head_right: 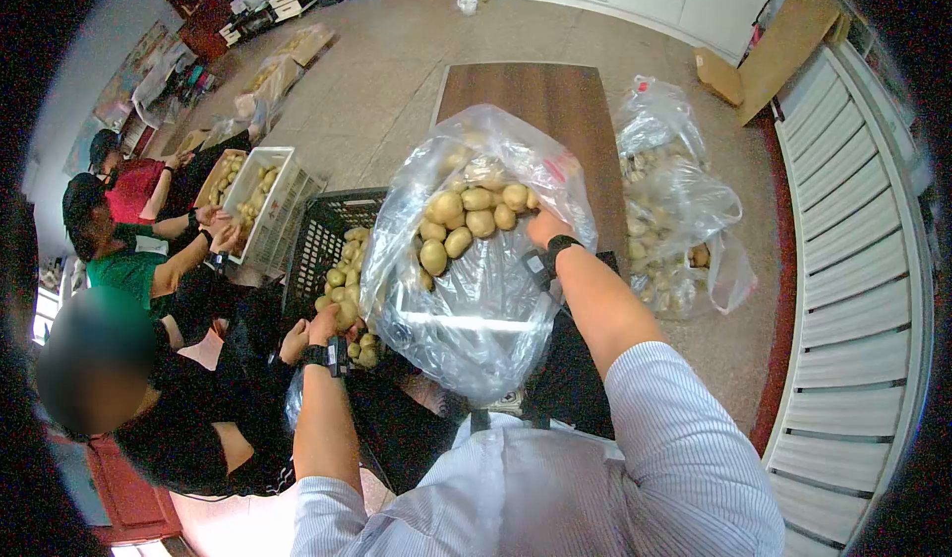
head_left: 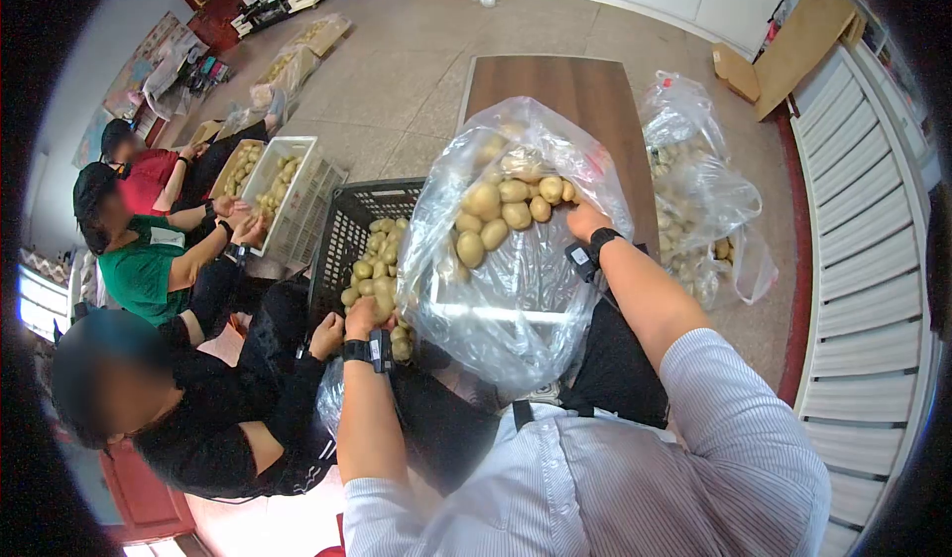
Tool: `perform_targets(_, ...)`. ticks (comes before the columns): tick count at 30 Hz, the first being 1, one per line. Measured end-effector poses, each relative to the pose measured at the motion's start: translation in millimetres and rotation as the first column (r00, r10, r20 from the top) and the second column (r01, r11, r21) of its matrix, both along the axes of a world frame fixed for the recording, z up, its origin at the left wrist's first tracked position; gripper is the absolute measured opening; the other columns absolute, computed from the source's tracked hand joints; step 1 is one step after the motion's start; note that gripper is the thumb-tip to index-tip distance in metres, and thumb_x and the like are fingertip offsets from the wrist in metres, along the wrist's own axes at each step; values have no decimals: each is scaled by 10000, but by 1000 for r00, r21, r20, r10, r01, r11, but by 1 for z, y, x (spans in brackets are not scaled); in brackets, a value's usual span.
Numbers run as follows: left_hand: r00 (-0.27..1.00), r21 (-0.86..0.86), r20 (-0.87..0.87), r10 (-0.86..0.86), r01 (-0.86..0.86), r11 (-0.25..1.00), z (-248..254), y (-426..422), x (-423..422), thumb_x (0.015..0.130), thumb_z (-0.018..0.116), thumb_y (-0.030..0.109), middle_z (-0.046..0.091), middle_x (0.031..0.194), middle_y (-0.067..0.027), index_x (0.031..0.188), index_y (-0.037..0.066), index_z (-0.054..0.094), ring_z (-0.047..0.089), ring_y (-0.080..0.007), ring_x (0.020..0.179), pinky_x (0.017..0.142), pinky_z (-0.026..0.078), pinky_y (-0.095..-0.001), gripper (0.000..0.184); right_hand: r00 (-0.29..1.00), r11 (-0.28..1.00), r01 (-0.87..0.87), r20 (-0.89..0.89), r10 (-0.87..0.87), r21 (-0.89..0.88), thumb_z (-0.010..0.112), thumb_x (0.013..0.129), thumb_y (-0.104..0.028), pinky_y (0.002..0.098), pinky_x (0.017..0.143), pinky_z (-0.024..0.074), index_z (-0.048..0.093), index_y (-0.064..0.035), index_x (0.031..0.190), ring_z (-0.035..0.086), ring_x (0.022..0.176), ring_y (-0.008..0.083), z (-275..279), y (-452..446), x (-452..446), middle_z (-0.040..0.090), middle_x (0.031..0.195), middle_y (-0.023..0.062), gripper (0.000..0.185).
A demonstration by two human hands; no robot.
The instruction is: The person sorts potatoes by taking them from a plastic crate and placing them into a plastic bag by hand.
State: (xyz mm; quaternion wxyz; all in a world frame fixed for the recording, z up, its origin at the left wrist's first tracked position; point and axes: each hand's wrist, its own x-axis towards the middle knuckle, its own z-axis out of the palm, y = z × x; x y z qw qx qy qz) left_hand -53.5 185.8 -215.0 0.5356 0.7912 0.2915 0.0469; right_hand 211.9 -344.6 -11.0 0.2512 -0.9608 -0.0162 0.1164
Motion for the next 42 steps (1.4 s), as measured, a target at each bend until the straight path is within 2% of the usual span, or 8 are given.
perform_targets(2,993,-340,21,120,-106,934,12,0,-2,930,523,303,632,892,-121,1040,60,581,637,-295,761,554,559,-413,273,996,1000,21,-88,-23,-21,476,840,-286,412,1012,409,554,-48,1260,536,1184,359,5,2,-3,558,1278,208,489)
perform_targets(5,945,425,-297,-140,262,866,16,0,-8,784,605,276,674,893,-151,873,119,659,640,-339,819,650,505,-440,189,982,998,-4,-187,-9,-69,468,842,-286,414,1012,409,569,0,1224,534,1181,368,-2,1,2,553,1271,233,488)
perform_targets(8,999,136,-31,-23,27,990,-18,17,-14,790,583,242,678,890,-138,915,129,678,636,-348,813,665,506,-451,194,991,999,-11,-136,5,-42,466,844,-294,421,1012,409,590,9,1195,530,1187,368,14,-3,-7,548,1269,247,480)
perform_targets(10,886,719,-420,-197,458,523,6,-1,-9,792,581,256,680,914,-154,950,123,682,638,-363,845,690,506,-462,230,993,999,2,-116,-7,-45,464,846,-296,423,1012,408,592,3,1195,528,1191,366,-7,-6,1,548,1272,241,477)
perform_targets(30,646,555,-762,-52,692,461,128,-58,1,809,553,248,709,890,-121,820,69,703,681,-338,860,698,529,-444,234,992,992,-38,-125,22,-121,490,812,-357,402,965,430,587,-57,1219,558,1162,344,-76,-31,53,600,1228,206,515)
perform_targets(32,554,447,-384,-738,812,377,61,26,-15,726,744,314,679,883,-113,896,151,699,650,-286,875,703,499,-391,239,975,965,-183,-162,154,-186,492,806,-341,408,964,427,571,-50,1230,562,1154,351,-44,-28,45,599,1220,222,520)
perform_targets(34,740,610,-653,-162,640,467,103,-43,-9,723,730,299,685,882,-113,875,146,707,657,-290,862,695,504,-397,217,978,987,-124,-180,104,-102,498,796,-334,410,962,426,563,-46,1236,561,1155,354,-41,-27,43,601,1216,225,530)
perform_targets(42,778,708,-628,23,559,431,140,-88,1,710,677,241,711,875,-113,794,127,741,683,-308,811,662,526,-425,155,993,997,-79,-90,78,2,534,756,-334,413,978,419,553,-39,1254,553,1161,372,-17,-20,25,598,1221,229,579)
